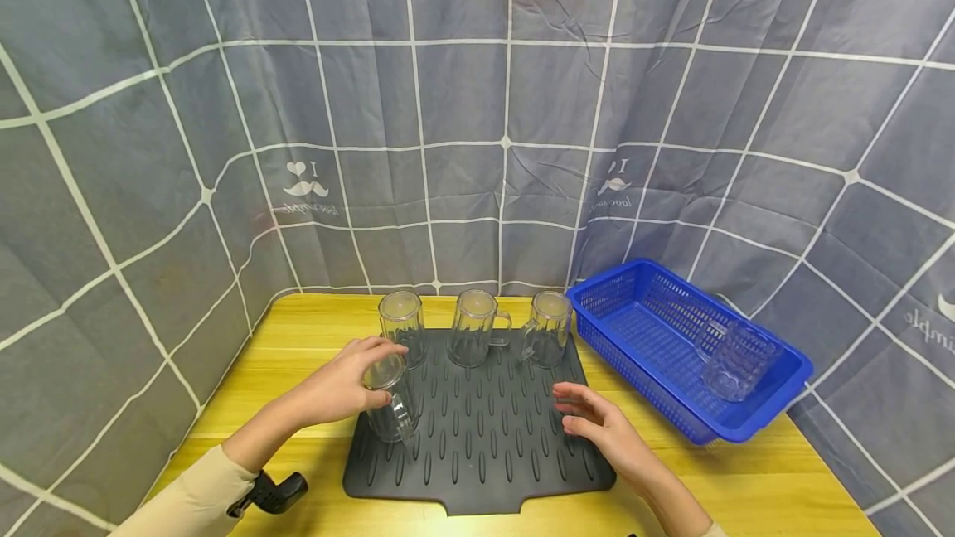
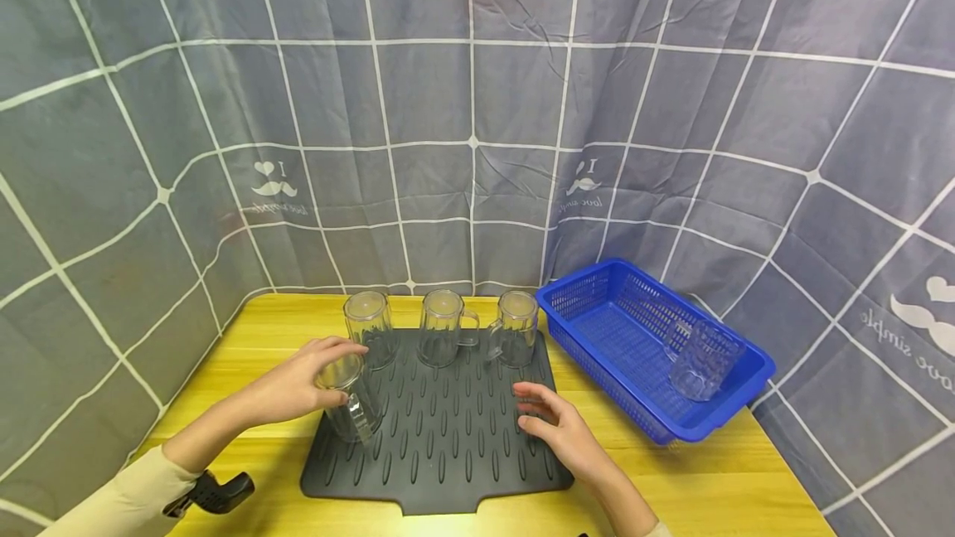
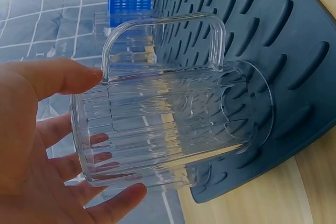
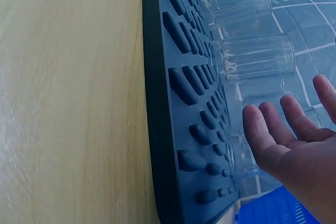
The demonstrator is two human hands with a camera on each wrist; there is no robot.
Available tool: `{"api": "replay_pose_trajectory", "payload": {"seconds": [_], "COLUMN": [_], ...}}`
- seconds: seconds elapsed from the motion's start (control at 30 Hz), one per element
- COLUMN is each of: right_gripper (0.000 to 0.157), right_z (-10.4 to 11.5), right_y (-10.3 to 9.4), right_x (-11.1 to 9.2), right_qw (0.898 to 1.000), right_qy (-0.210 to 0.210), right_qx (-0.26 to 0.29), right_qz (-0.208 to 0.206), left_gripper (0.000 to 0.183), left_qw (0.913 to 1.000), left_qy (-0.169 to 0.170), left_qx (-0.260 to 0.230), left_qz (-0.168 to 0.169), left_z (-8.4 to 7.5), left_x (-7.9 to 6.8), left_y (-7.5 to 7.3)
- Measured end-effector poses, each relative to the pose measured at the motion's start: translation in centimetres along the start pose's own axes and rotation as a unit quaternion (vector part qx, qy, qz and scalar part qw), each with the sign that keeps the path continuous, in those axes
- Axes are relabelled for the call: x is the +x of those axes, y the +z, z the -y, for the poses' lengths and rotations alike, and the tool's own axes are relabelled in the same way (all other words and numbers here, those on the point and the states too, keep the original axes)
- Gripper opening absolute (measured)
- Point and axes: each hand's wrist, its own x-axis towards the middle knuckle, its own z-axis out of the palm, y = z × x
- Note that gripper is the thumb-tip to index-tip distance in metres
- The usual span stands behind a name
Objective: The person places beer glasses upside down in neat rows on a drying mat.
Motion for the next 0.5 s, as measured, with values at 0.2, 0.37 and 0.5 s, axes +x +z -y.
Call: {"api": "replay_pose_trajectory", "payload": {"seconds": [0.2, 0.37, 0.5], "right_gripper": [0.05, 0.051, 0.051], "right_z": [-0.19, -0.34, -0.29], "right_y": [-0.03, -0.05, -0.07], "right_x": [-0.06, -0.02, 0.04], "right_qw": [1.0, 1.0, 1.0], "right_qy": [0.006, -0.002, -0.004], "right_qx": [0.003, -0.004, -0.005], "right_qz": [-0.007, -0.007, -0.007], "left_gripper": [0.063, 0.059, 0.057], "left_qw": [1.0, 0.9999, 0.9998], "left_qy": [0.001, 0.003, 0.006], "left_qx": [-0.004, -0.011, -0.016], "left_qz": [-0.003, -0.009, -0.014], "left_z": [0.03, -0.08, -0.07], "left_x": [-0.04, 0.08, 0.17], "left_y": [0.14, 0.28, 0.36]}}
